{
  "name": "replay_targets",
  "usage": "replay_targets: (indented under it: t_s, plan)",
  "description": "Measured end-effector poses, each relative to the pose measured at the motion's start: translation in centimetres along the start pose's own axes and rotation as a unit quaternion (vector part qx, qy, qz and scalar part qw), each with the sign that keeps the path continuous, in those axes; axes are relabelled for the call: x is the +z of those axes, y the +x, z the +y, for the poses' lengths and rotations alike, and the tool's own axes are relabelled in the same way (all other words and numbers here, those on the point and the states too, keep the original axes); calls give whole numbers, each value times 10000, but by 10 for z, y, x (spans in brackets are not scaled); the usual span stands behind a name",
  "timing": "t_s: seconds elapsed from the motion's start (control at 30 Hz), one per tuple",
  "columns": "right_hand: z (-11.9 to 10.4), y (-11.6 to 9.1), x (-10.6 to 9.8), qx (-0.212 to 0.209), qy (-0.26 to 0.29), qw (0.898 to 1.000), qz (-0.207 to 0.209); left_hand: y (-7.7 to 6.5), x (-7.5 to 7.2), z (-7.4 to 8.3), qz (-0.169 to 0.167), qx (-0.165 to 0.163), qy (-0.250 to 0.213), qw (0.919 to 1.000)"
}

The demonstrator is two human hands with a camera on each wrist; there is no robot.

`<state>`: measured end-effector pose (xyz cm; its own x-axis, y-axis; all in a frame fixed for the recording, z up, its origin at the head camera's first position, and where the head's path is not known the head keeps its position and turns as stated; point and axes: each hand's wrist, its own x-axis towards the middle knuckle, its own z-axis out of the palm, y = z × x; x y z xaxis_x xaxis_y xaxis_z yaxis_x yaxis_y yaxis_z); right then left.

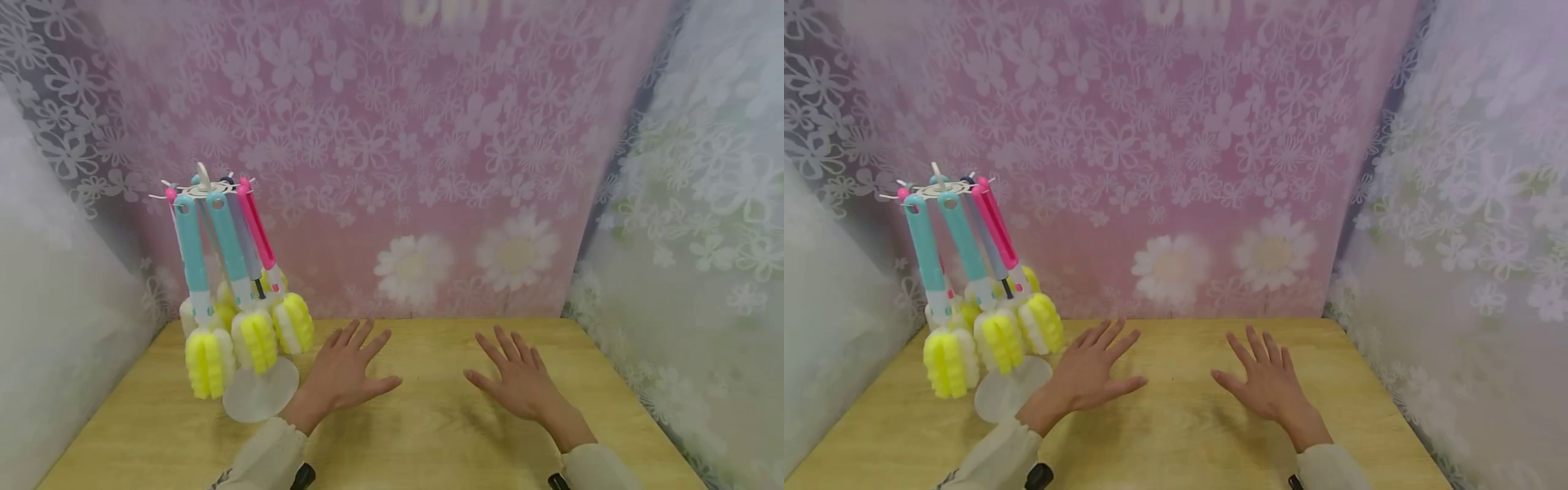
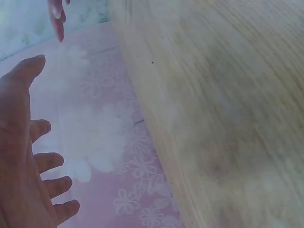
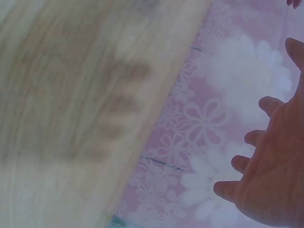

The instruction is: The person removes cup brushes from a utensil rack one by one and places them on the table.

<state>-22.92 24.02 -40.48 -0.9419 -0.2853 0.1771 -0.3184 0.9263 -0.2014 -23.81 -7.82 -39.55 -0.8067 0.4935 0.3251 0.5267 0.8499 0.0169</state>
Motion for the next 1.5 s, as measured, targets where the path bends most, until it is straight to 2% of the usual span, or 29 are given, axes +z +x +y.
replay_targets:
  t_s: [0.13,0.4,0.67,0.9,1.23,1.5]
  plan:
    - [0,2,-7,-21,-1,10000,39,6,-9,3,58,93,90,9999]
    - [-4,10,-16,-120,63,9999,-12,18,-28,5,407,290,304,9983]
    - [-16,18,-21,-280,-45,9996,50,26,-50,1,422,288,478,9975]
    - [-22,23,-25,-279,-106,9995,80,32,-62,-2,670,358,545,9956]
    - [-30,27,-28,-451,41,9984,337,34,-83,-8,738,373,627,9946]
    - [-31,33,-32,-370,249,9988,216,42,-94,-16,777,496,562,9942]
